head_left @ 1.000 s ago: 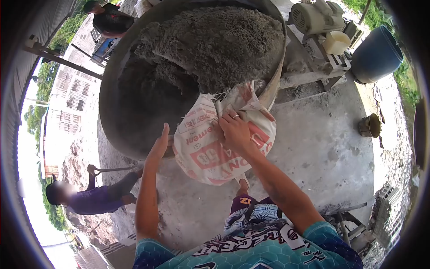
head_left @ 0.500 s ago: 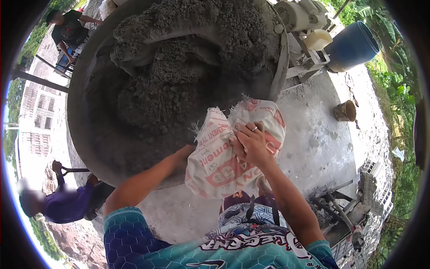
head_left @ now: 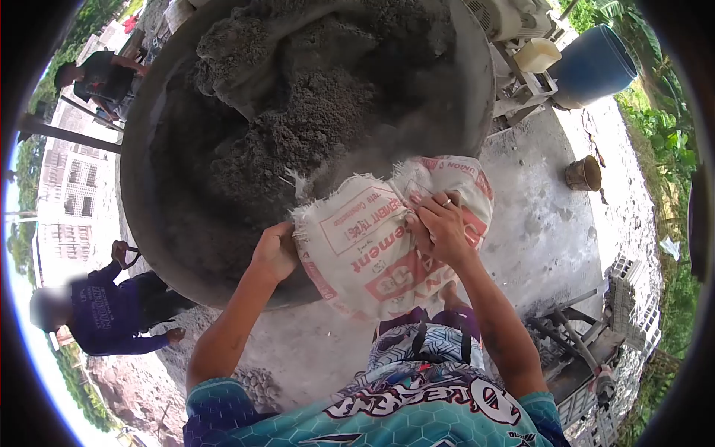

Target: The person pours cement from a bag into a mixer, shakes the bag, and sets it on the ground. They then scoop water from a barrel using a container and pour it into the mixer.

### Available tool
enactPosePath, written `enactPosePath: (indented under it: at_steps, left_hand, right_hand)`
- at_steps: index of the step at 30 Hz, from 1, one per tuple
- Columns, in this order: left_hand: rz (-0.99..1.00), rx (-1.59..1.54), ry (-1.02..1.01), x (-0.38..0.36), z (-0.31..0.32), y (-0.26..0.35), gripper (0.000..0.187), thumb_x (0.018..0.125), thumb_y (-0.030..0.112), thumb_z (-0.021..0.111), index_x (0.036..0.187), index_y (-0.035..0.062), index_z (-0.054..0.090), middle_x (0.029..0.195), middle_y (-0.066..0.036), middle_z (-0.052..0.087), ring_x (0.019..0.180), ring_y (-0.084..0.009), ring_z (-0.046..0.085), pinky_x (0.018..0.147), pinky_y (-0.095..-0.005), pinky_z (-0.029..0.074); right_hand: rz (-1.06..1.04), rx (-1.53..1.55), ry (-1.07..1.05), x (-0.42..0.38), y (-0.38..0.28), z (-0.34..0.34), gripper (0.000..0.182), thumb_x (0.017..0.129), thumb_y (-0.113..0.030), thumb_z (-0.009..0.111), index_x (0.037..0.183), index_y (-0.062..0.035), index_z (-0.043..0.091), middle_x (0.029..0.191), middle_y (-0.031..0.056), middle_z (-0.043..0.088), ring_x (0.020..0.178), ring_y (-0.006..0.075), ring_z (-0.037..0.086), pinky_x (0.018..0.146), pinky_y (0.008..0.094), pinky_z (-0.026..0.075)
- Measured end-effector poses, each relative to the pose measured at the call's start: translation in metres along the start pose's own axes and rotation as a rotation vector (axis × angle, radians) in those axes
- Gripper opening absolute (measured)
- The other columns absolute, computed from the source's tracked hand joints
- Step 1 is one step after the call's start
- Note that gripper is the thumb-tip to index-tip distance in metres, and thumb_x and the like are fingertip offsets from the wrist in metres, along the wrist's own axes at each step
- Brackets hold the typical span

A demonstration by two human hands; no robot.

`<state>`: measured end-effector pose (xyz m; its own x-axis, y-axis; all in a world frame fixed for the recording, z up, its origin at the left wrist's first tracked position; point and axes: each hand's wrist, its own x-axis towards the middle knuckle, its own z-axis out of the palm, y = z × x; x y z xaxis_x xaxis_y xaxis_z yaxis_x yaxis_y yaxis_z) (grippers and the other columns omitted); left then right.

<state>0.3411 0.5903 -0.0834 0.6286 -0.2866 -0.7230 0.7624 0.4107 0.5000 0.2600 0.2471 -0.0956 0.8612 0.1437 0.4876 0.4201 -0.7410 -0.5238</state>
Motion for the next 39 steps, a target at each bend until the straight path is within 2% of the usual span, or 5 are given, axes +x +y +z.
enactPosePath:
  at_steps: [26, 30, 33, 37, 39]
  left_hand:
    - [0.491, -0.038, -0.027, -0.030, 0.019, -0.013, 0.051, 0.095, 0.010, 0.049, 0.146, 0.0069, 0.045, 0.141, -0.015, 0.059, 0.131, -0.0281, 0.056, 0.112, -0.0471, 0.043]
    - [0.381, 0.007, -0.134, -0.041, 0.014, -0.005, 0.067, 0.106, 0.043, 0.049, 0.158, 0.0054, 0.032, 0.143, -0.020, 0.058, 0.134, -0.0321, 0.054, 0.114, -0.0477, 0.040]
    - [0.170, 0.136, 0.351, -0.075, 0.023, -0.027, 0.091, 0.105, 0.068, 0.036, 0.166, 0.0043, 0.016, 0.150, -0.031, 0.051, 0.137, -0.0374, 0.054, 0.122, -0.0414, 0.028]
    - [0.190, 0.546, 0.334, -0.081, 0.024, -0.089, 0.102, 0.099, 0.071, 0.049, 0.159, -0.0087, 0.026, 0.142, -0.030, 0.057, 0.125, -0.0365, 0.062, 0.107, -0.0426, 0.045]
    - [0.330, 0.730, 0.196, -0.076, 0.040, -0.093, 0.063, 0.105, 0.046, 0.056, 0.141, -0.0066, 0.056, 0.121, -0.019, 0.071, 0.108, -0.0226, 0.070, 0.093, -0.0292, 0.052]
  right_hand:
    - [-0.040, 0.049, 0.046, -0.010, 0.005, 0.000, 0.020, 0.086, -0.011, 0.071, 0.073, -0.0047, 0.056, 0.080, 0.0089, 0.059, 0.078, 0.0293, 0.053, 0.082, 0.0428, 0.039]
    - [-0.015, 0.072, 0.042, -0.011, 0.006, 0.001, 0.016, 0.086, -0.011, 0.071, 0.077, -0.0040, 0.060, 0.082, 0.0089, 0.061, 0.080, 0.0295, 0.054, 0.082, 0.0432, 0.039]
    - [-0.053, 0.068, 0.078, -0.004, 0.009, -0.002, 0.014, 0.086, -0.012, 0.070, 0.078, -0.0043, 0.062, 0.083, 0.0090, 0.062, 0.081, 0.0296, 0.055, 0.082, 0.0433, 0.039]
    - [-0.035, 0.065, 0.028, -0.009, 0.009, -0.005, 0.015, 0.088, -0.013, 0.069, 0.077, -0.0056, 0.061, 0.083, 0.0084, 0.062, 0.081, 0.0287, 0.055, 0.083, 0.0428, 0.039]
    - [-0.042, 0.067, 0.037, -0.010, 0.010, -0.004, 0.017, 0.089, -0.014, 0.069, 0.077, -0.0062, 0.060, 0.084, 0.0081, 0.062, 0.082, 0.0284, 0.055, 0.083, 0.0428, 0.039]
